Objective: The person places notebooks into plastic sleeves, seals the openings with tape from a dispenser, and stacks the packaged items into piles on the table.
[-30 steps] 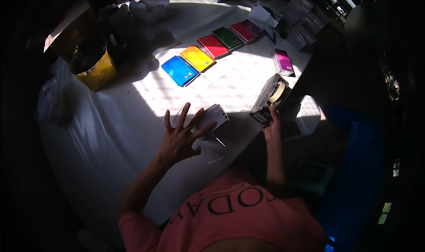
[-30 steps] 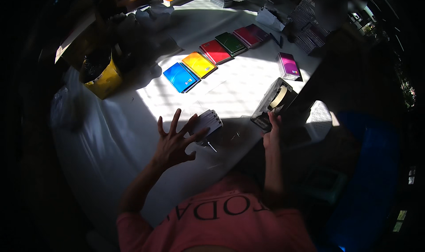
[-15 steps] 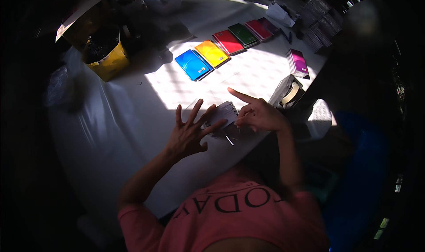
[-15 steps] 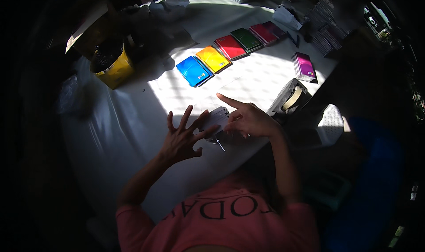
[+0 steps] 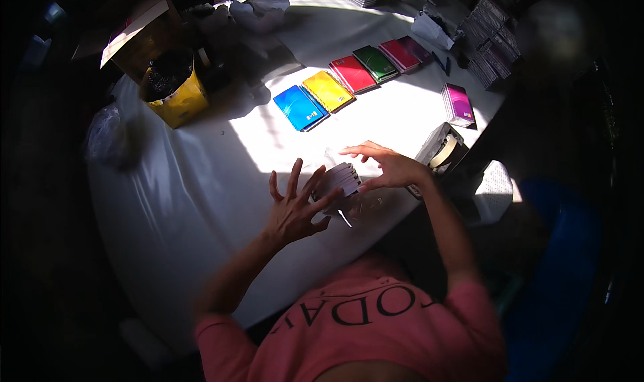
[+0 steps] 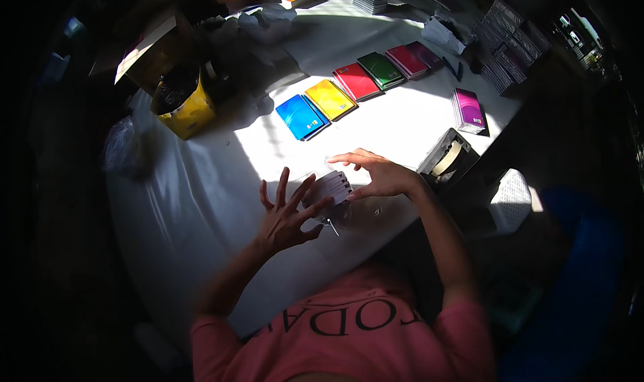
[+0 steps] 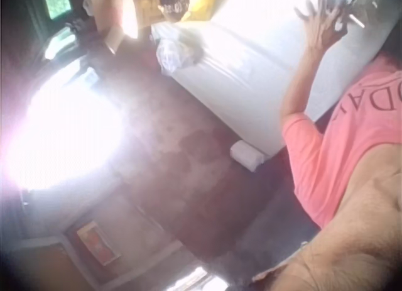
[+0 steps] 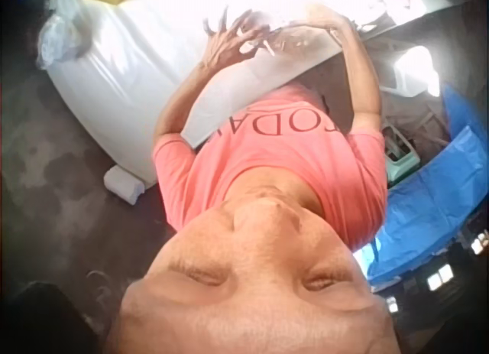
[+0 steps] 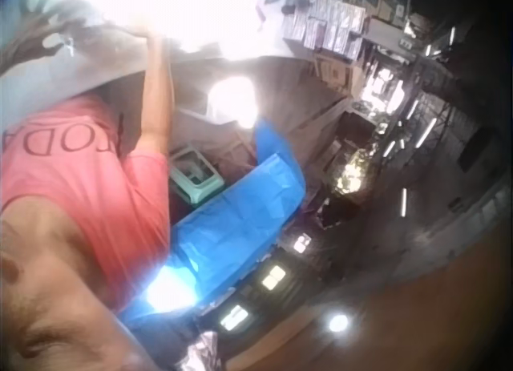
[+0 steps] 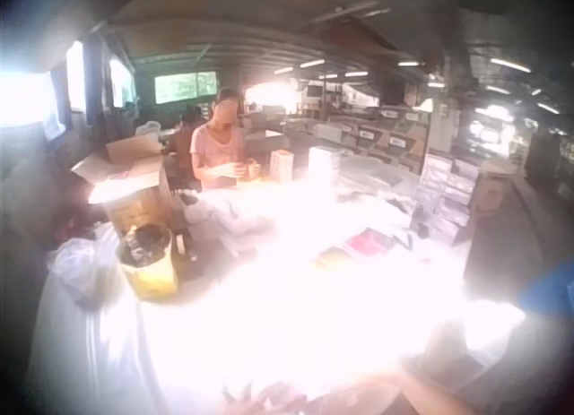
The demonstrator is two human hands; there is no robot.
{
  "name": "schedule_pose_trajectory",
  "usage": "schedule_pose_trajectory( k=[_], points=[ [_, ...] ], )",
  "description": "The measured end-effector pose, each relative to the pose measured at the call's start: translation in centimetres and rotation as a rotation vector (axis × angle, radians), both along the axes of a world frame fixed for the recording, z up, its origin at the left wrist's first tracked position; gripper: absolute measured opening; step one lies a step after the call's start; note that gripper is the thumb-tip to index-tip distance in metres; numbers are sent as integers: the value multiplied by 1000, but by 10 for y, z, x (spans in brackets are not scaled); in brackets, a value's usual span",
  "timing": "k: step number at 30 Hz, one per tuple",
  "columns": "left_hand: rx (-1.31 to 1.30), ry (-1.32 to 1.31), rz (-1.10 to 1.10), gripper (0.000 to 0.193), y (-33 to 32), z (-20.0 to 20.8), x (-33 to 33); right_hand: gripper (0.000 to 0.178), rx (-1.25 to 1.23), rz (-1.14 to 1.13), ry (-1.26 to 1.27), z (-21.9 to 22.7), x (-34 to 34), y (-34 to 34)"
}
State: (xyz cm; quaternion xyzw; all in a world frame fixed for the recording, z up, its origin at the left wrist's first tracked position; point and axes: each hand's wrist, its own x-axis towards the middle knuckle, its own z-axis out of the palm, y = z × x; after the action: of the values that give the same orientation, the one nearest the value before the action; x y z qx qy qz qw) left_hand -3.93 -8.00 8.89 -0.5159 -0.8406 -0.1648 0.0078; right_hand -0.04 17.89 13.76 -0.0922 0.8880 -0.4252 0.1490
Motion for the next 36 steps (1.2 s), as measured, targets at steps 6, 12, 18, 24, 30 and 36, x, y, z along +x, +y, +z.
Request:
schedule_pose_trajectory(
  k=[6, 12, 18, 24, 30, 36],
  points=[
    [748, -344, 291, 19, 38, -21, 13, 48, -447, -117, 224, -76, 23, -16],
    [998, -1022, 507, 55, 36, -27, 3, 50, -821, -410, -93, -68, 9, -35],
    [508, -1123, 420, 69, 27, -5, -12, 55, -832, -376, -255, -63, -10, -26],
    [584, -1345, 353, 31, 29, 2, -42, 51, -696, -274, -273, -63, -15, -20],
    [427, -885, 278, 21, 41, 36, -58, 59, -474, -139, -220, -54, -20, -15],
    [721, -898, 219, 89, 6, 18, -29, 82, -483, -88, 29, -30, 12, -5]
  ],
)
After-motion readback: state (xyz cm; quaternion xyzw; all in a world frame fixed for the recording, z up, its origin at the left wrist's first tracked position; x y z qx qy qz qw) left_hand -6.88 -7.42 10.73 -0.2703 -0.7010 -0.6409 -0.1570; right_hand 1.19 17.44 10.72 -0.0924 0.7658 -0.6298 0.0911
